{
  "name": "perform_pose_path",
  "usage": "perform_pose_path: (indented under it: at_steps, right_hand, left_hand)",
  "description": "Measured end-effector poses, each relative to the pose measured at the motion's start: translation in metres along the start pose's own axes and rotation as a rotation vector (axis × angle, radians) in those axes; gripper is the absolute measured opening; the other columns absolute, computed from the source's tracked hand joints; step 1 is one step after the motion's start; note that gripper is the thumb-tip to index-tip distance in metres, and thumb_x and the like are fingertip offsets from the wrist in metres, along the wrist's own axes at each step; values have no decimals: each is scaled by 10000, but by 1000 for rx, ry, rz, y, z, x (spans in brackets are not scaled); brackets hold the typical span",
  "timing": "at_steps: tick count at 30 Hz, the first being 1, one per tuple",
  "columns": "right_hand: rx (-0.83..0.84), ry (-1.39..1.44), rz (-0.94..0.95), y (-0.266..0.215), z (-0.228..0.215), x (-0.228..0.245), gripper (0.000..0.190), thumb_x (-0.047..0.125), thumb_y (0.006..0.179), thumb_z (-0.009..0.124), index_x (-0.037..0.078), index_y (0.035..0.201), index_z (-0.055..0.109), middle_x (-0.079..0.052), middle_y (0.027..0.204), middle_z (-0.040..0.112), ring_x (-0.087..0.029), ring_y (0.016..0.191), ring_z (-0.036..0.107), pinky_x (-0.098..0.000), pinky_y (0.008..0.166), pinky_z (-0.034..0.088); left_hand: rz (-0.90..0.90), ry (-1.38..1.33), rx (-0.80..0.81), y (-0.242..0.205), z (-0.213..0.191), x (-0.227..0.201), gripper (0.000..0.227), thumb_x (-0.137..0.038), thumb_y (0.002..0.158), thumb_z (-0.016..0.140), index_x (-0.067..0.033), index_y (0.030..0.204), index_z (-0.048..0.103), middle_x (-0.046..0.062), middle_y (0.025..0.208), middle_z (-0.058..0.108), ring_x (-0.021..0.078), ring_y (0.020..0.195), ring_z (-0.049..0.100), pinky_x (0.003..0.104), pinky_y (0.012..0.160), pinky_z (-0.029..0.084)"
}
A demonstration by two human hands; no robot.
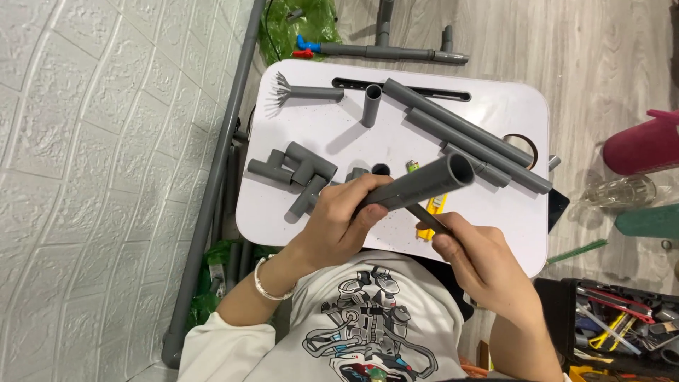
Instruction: Preparing and assembling PVC pipes by scraping the edges with a utility knife and fitting them into connectors.
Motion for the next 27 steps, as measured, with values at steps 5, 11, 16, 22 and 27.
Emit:
perform_pose_path:
  at_steps: [5, 11, 16, 22, 27]
  right_hand:
    - [15, -256, 34, -8, -4, -14, 264, 244, 1041, 531, 133, 1271, 599, -26, 563, 566, -233, 417, 475, -355, 480, 389]
    - [-18, -542, -28, -9, -28, 1, 459, 339, 995, 611, 231, 1441, 603, 3, 729, 761, -295, 447, 605, -409, 474, 480]
    - [-106, -442, -101, -5, -20, 19, 474, 283, 1009, 616, 168, 1469, 611, -8, 878, 819, -182, 565, 729, -344, 540, 539]
    - [-218, -226, -63, 4, 2, 15, 458, 128, 1048, 621, 125, 1503, 569, -25, 610, 520, -183, 488, 401, -300, 520, 404]
    - [-271, -212, -187, 1, 15, 16, 483, 96, 1066, 628, 68, 1539, 531, -14, 682, 526, -155, 532, 396, -293, 542, 401]
  left_hand:
    - [-187, -47, 100, 1, 2, 17, 530, -464, 1117, 329, -5, 1219, 575, 43, 759, 570, 196, 621, 526, 324, 616, 415]
    - [-511, -113, 374, -3, 10, 37, 411, -435, 1095, 364, -75, 985, 530, 21, 598, 500, 156, 527, 448, 306, 559, 380]
    - [-493, -313, 197, -9, 18, 43, 449, -491, 1082, 386, -67, 1008, 516, 17, 637, 522, 121, 485, 462, 237, 465, 396]
    - [-445, -287, -128, -5, 0, 42, 503, -523, 1085, 355, -83, 867, 466, 1, 632, 515, 106, 448, 442, 249, 475, 405]
    - [-486, -313, -219, -14, -3, 50, 517, -546, 1068, 390, -64, 919, 504, 15, 687, 521, 101, 478, 442, 231, 444, 391]
Point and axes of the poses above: each hand's wrist, its own y-axis towards the middle knuckle, its own z-axis out of the palm, x = y × z, the point moved 10 cm from there along y, towards the middle knuckle
